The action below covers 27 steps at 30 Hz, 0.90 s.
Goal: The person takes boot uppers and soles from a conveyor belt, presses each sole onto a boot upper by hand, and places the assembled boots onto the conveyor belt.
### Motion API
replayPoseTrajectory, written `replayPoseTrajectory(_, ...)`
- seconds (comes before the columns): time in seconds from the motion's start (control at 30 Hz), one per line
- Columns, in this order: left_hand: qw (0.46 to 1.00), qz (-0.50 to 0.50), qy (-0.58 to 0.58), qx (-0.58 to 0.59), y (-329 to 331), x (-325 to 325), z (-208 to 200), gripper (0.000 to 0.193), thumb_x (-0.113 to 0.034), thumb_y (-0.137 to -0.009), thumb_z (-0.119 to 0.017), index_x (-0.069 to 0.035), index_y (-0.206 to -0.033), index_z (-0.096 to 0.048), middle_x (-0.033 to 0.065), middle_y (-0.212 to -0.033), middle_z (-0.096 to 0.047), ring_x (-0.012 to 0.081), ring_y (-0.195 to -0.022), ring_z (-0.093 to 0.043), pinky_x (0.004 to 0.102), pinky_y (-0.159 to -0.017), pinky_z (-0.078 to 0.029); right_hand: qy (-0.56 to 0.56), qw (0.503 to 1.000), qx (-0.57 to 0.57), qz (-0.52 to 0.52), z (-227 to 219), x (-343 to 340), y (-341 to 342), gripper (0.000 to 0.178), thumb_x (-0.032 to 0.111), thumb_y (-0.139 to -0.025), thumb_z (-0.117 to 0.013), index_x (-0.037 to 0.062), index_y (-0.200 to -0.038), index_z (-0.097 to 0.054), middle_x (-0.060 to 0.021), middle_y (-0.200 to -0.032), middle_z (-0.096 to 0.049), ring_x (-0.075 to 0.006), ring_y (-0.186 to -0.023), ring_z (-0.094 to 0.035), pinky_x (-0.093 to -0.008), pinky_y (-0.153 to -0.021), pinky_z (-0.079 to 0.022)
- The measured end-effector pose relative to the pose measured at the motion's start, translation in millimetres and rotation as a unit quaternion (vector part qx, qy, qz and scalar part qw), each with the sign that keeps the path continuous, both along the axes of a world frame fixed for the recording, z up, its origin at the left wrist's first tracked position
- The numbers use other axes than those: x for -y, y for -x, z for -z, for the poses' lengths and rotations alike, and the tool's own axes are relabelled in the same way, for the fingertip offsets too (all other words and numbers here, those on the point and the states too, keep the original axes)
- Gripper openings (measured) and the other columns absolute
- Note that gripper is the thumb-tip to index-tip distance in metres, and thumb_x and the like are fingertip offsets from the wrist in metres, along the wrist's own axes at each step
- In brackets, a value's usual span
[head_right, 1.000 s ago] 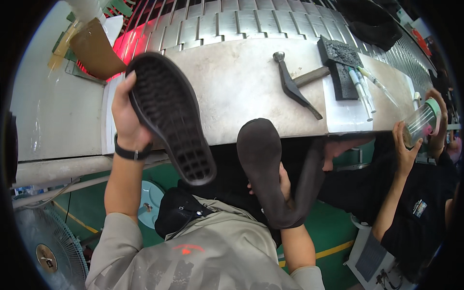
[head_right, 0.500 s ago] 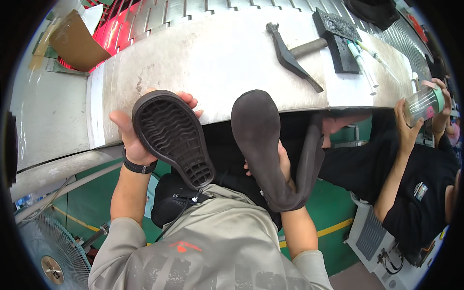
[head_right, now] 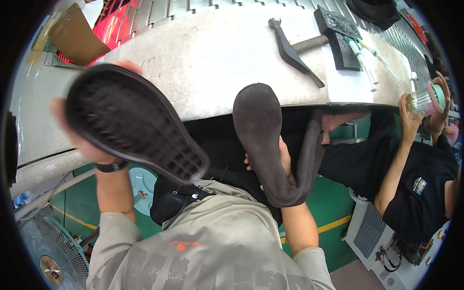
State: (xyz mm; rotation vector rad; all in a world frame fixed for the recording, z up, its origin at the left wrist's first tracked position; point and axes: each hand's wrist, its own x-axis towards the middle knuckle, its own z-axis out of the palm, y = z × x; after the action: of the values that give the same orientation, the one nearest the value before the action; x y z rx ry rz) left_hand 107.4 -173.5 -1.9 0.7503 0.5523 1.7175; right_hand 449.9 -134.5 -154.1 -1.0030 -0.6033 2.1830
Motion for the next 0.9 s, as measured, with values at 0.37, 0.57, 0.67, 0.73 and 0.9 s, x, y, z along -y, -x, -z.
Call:
replayPoseTrajectory(0.37, 0.589, -0.034, -0.263, -0.763, 7, -55, -27, 0.069, -0.019, -0.065, -0.102, -0.006, -0.115, -0.056, 0.0254, -0.139, -0.067, 0.0460, -0.134, -0.062, 0.0610, -0.118, -0.043, 0.079, 0.995, -0.056, -0.030, 37, 0, -18, 0.063, 0.054, -0.112, -0.039, -0.0013, -0.137, -0.055, -0.0229, -0.099, -0.073, -0.0358, -0.083, -0.076, -0.0437, -0.068, -0.067)
replayPoseTrajectory(0.57, 0.495, -0.140, -0.137, -0.846, -8, 26, 53, 0.058, -0.003, -0.075, -0.082, -0.003, -0.130, -0.065, 0.0202, -0.145, -0.065, 0.0394, -0.139, -0.059, 0.0622, -0.120, -0.039, 0.050, 0.999, -0.014, 0.007, 12, -4, -5, 0.045, 0.034, -0.113, -0.049, -0.0059, -0.129, -0.060, -0.0246, -0.094, -0.074, -0.0353, -0.073, -0.075, -0.0437, -0.064, -0.066)
replayPoseTrajectory(0.67, 0.518, -0.210, -0.039, -0.828, -32, 39, 70, 0.077, -0.009, -0.073, -0.090, -0.006, -0.143, -0.059, 0.0252, -0.156, -0.053, 0.0430, -0.146, -0.051, 0.0636, -0.123, -0.033, 0.034, 0.999, -0.013, -0.020, 14, -5, -9, 0.043, 0.032, -0.112, -0.051, -0.0060, -0.131, -0.059, -0.0244, -0.093, -0.074, -0.0352, -0.072, -0.075, -0.0442, -0.063, -0.065)
replayPoseTrajectory(0.73, 0.492, -0.249, -0.012, -0.835, -50, 32, 71, 0.085, -0.017, -0.070, -0.094, -0.007, -0.145, -0.058, 0.0242, -0.154, -0.054, 0.0417, -0.144, -0.052, 0.0619, -0.122, -0.035, 0.075, 0.997, -0.029, -0.019, 16, -7, -7, 0.041, 0.030, -0.113, -0.051, -0.0056, -0.131, -0.059, -0.0240, -0.092, -0.073, -0.0347, -0.073, -0.075, -0.0441, -0.063, -0.065)
replayPoseTrajectory(0.9, 0.456, -0.261, -0.039, -0.850, -31, 21, 55, 0.069, -0.025, -0.068, -0.096, -0.007, -0.129, -0.070, 0.0158, -0.140, -0.066, 0.0352, -0.133, -0.061, 0.0574, -0.114, -0.044, -0.026, 0.992, -0.020, -0.123, 60, -6, -28, 0.075, 0.058, -0.111, -0.033, -0.0062, -0.139, -0.058, -0.0276, -0.112, -0.073, -0.0419, -0.089, -0.076, -0.0509, -0.079, -0.066)
